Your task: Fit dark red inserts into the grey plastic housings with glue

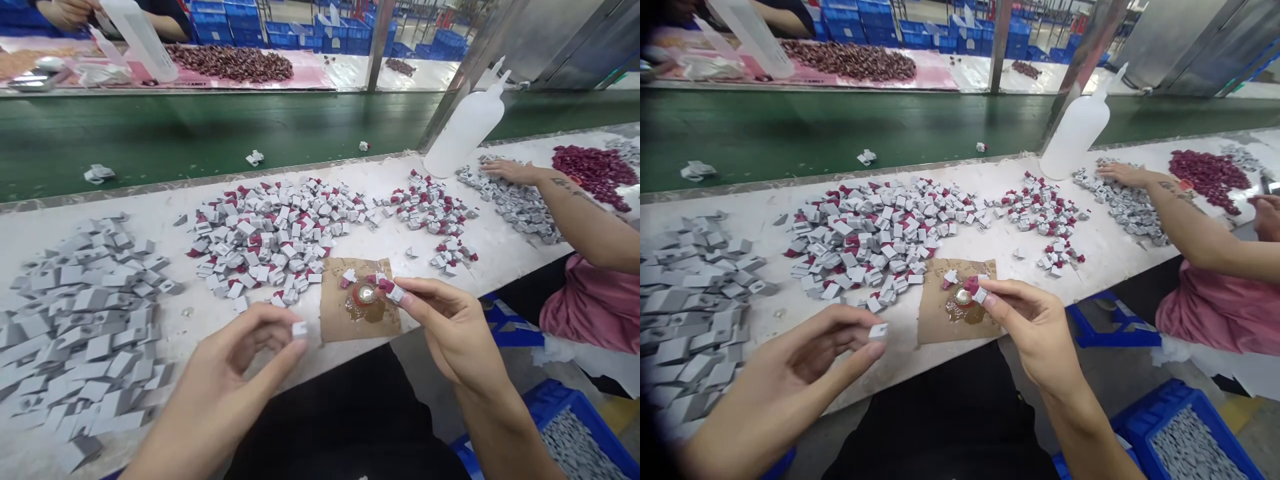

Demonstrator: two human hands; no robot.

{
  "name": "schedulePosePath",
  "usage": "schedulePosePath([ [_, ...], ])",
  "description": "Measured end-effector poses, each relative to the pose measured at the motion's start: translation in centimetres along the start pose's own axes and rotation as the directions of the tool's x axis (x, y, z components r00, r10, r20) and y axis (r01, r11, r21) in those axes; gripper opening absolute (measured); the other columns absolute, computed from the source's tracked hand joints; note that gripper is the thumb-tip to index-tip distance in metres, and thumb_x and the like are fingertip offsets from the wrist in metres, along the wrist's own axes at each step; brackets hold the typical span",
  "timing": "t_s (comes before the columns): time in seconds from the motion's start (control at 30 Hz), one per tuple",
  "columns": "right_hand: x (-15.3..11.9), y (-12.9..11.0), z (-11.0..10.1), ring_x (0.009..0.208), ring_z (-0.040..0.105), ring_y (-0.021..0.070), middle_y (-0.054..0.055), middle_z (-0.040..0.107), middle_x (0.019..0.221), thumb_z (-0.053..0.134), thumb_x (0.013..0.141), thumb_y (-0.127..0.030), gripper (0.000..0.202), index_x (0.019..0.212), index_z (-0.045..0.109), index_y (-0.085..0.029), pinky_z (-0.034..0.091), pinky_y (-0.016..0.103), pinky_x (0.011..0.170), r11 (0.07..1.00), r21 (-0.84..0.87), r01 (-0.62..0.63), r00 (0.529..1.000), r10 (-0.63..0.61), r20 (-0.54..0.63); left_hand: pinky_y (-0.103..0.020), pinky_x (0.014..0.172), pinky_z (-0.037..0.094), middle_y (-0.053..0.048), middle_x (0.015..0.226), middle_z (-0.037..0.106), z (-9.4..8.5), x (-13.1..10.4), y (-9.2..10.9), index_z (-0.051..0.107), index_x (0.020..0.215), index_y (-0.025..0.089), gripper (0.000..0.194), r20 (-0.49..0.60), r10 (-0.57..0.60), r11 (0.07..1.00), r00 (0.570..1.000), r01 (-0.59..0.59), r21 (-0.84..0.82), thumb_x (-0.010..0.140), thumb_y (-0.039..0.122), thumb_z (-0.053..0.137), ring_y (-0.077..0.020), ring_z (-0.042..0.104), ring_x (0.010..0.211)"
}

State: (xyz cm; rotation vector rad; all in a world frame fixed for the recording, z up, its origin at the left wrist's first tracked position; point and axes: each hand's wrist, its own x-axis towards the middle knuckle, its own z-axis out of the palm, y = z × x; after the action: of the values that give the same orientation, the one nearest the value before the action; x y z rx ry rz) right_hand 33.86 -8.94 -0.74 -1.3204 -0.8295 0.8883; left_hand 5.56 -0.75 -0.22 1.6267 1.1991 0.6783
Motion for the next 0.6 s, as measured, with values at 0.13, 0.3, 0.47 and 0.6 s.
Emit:
schedulePosePath([
  [0.13, -0.3, 0.4, 1.1, 0.108, 0.094, 0.0282, 0.007, 0.095, 0.119, 0.104, 0.093, -0.050, 0.023, 0.112, 0.099, -0.037, 0.077, 0.035, 0.099, 0.982, 0.139, -0.130, 0.991, 0.125, 0.048, -0.022, 0.085, 0.072, -0.003, 0.100, 0.087, 3.9, 2.1, 2.6, 0.088, 0.107, 0.028, 0.022, 0.111, 0.001, 0.926, 0.994, 0.041, -0.375, 0.095, 0.042, 0.099, -0.0204, 0.088, 0.094],
  [0.3, -1.0, 0.8, 1.6, 0.111, 0.093, 0.0269, 0.005, 0.095, 0.117, 0.100, 0.098, -0.041, 0.016, 0.114, 0.098, -0.037, 0.077, 0.032, 0.100, 0.987, 0.127, -0.100, 0.994, 0.092, 0.064, -0.023, 0.093, 0.073, -0.005, 0.106, 0.092, 6.7, 3.8, 2.8, 0.091, 0.112, 0.025, 0.021, 0.258, 0.037, 0.778, 0.965, 0.134, -0.613, 0.098, 0.037, 0.099, -0.0199, 0.090, 0.101],
  [0.47, -1.0, 0.9, 1.3, 0.111, 0.093, 0.0250, 0.003, 0.095, 0.117, 0.096, 0.102, -0.035, 0.012, 0.114, 0.098, -0.038, 0.076, 0.031, 0.101, 0.994, 0.097, -0.058, 0.996, 0.051, 0.077, -0.020, 0.094, 0.071, -0.005, 0.105, 0.093, 6.9, 4.1, 2.3, 0.091, 0.110, 0.024, 0.020, 0.307, 0.043, 0.751, 0.951, 0.172, -0.638, 0.096, 0.035, 0.101, -0.0176, 0.090, 0.102],
  [0.6, -0.9, 0.5, 1.2, 0.110, 0.092, 0.0252, 0.003, 0.095, 0.115, 0.092, 0.104, -0.028, 0.016, 0.115, 0.099, -0.037, 0.077, 0.032, 0.097, 0.999, 0.028, -0.024, 0.994, 0.021, 0.108, -0.025, 0.095, 0.073, -0.006, 0.106, 0.091, 6.7, 4.3, 2.4, 0.091, 0.109, 0.023, 0.018, 0.304, 0.038, 0.787, 0.952, 0.158, -0.596, 0.096, 0.031, 0.100, -0.0206, 0.089, 0.104],
])
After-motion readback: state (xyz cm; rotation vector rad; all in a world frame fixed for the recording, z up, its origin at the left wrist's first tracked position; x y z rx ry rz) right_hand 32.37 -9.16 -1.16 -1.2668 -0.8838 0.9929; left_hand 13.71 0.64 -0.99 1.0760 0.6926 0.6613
